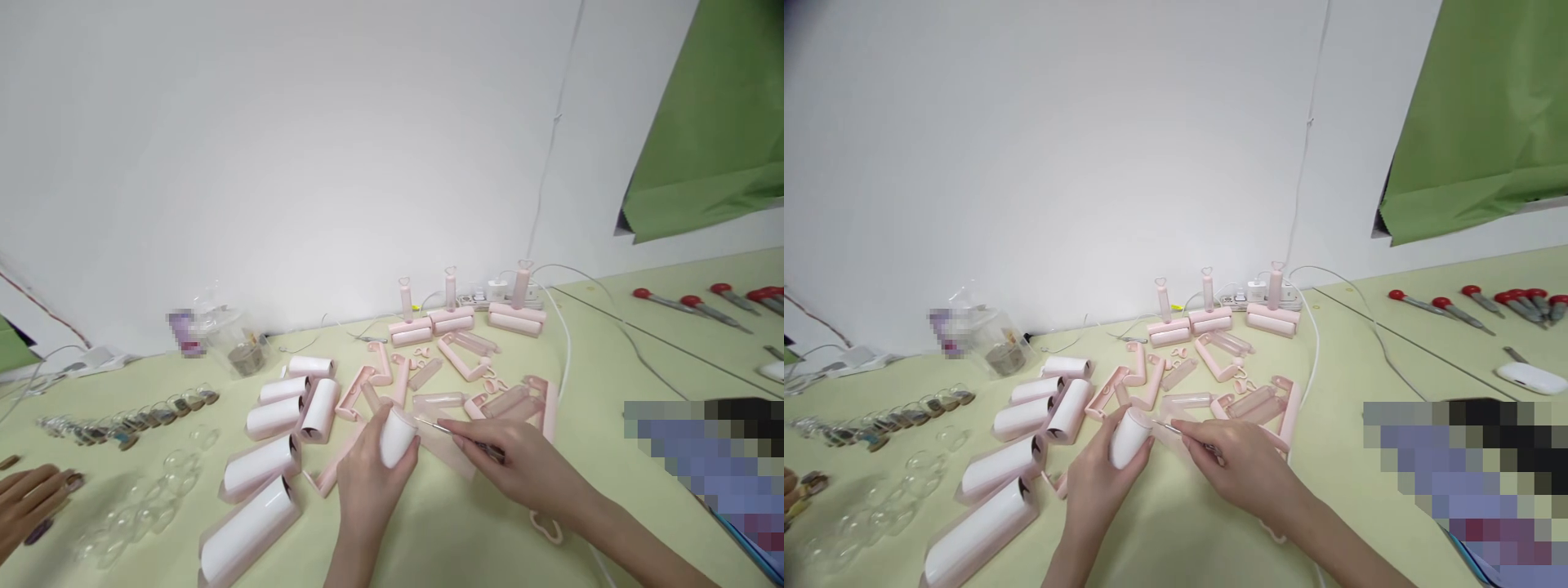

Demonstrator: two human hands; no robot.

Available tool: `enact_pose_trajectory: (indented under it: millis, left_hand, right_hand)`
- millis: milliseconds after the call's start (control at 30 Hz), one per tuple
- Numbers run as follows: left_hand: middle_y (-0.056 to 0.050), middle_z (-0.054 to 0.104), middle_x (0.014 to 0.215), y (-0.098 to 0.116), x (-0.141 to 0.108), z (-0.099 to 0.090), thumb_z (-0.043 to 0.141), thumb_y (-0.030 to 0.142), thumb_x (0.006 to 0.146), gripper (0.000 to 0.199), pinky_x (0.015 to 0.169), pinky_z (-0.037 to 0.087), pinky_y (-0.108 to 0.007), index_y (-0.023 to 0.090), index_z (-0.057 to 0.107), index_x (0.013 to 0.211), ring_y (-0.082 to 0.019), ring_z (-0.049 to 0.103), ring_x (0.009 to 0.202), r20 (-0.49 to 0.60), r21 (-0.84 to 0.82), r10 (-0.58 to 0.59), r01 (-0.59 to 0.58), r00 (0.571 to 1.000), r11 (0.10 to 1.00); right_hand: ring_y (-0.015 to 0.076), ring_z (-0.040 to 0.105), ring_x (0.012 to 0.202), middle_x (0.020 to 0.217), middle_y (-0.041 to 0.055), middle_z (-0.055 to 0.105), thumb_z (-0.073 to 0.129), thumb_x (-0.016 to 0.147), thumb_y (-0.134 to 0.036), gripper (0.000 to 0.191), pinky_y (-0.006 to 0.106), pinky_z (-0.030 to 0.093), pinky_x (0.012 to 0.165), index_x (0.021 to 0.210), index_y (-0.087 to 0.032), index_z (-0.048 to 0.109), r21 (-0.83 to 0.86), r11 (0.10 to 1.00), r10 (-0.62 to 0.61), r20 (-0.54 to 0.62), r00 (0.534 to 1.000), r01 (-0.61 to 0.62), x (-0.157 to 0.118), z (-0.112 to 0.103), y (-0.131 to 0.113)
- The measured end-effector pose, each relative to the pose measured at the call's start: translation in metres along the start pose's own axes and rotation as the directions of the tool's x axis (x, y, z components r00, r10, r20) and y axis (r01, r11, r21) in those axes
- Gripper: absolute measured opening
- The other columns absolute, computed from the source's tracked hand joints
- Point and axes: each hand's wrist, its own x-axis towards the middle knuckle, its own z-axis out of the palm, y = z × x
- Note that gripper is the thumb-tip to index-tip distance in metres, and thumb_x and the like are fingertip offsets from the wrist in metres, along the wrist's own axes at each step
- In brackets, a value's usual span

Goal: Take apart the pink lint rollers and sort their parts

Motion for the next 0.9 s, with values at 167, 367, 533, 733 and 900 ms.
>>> enact_pose_trajectory:
  millis: [167,367,533,733,900]
  left_hand:
    - [-0.003,0.069,0.09,0.004,-0.002,0.003,0.053,0.039,0.073,0.041,0.063,0.047,-0.027,0.024,0.053,0.111,-0.023,0.064,0.078,0.099,-0.01,0.011,-0.01,0.995,1.0]
    - [-0.003,0.069,0.088,0.0,0.001,0.002,0.052,0.041,0.073,0.041,0.061,0.046,-0.028,0.025,0.052,0.111,-0.024,0.064,0.08,0.084,0.032,-0.018,0.016,0.996,0.999]
    - [-0.004,0.068,0.094,0.002,-0.001,0.004,0.053,0.039,0.073,0.041,0.064,0.047,-0.028,0.023,0.054,0.111,-0.024,0.064,0.082,0.091,0.015,0.018,-0.02,0.996,1.0]
    - [-0.001,0.07,0.09,0.012,-0.006,0.006,0.058,0.035,0.07,0.039,0.057,0.046,-0.027,0.027,0.057,0.108,-0.024,0.065,0.076,0.091,-0.004,0.036,-0.035,0.995,0.999]
    - [-0.003,0.068,0.097,0.012,-0.003,0.003,0.053,0.036,0.074,0.042,0.061,0.046,-0.027,0.024,0.052,0.114,-0.023,0.064,0.082,0.169,0.058,0.01,-0.02,0.986,0.998]
  right_hand:
    - [0.0153,0.055,0.055,0.064,-0.0001,0.067,0.038,0.085,-0.033,0.033,0.023,0.036,0.049,0.107,-0.031,0.063,-0.003,0.999,0.038,0.04,0.998,-0.038,0.001,-0.008,0.002]
    - [0.0134,0.051,0.05,0.055,-0.0024,0.061,0.04,0.085,-0.033,0.032,0.022,0.031,0.045,0.106,-0.033,0.063,0.018,0.999,0.042,0.083,0.996,-0.044,-0.001,-0.008,-0.002]
    - [0.0147,0.054,0.052,0.058,-0.0013,0.065,0.04,0.084,-0.03,0.032,0.023,0.033,0.047,0.103,-0.033,0.065,-0.014,0.999,0.041,0.065,0.997,-0.04,0.0,-0.007,0.004]
    - [0.0171,0.059,0.058,0.069,0.0007,0.069,0.045,0.08,-0.031,0.028,0.024,0.038,0.051,0.094,-0.029,0.069,0.005,0.995,0.101,0.031,0.994,-0.101,0.003,-0.022,0.012]
    - [0.0137,0.057,0.057,0.07,-0.0018,0.069,0.042,0.083,-0.028,0.03,0.022,0.036,0.049,0.102,-0.029,0.066,0.084,0.995,0.04,0.153,0.987,-0.053,0.0,-0.025,0.002]
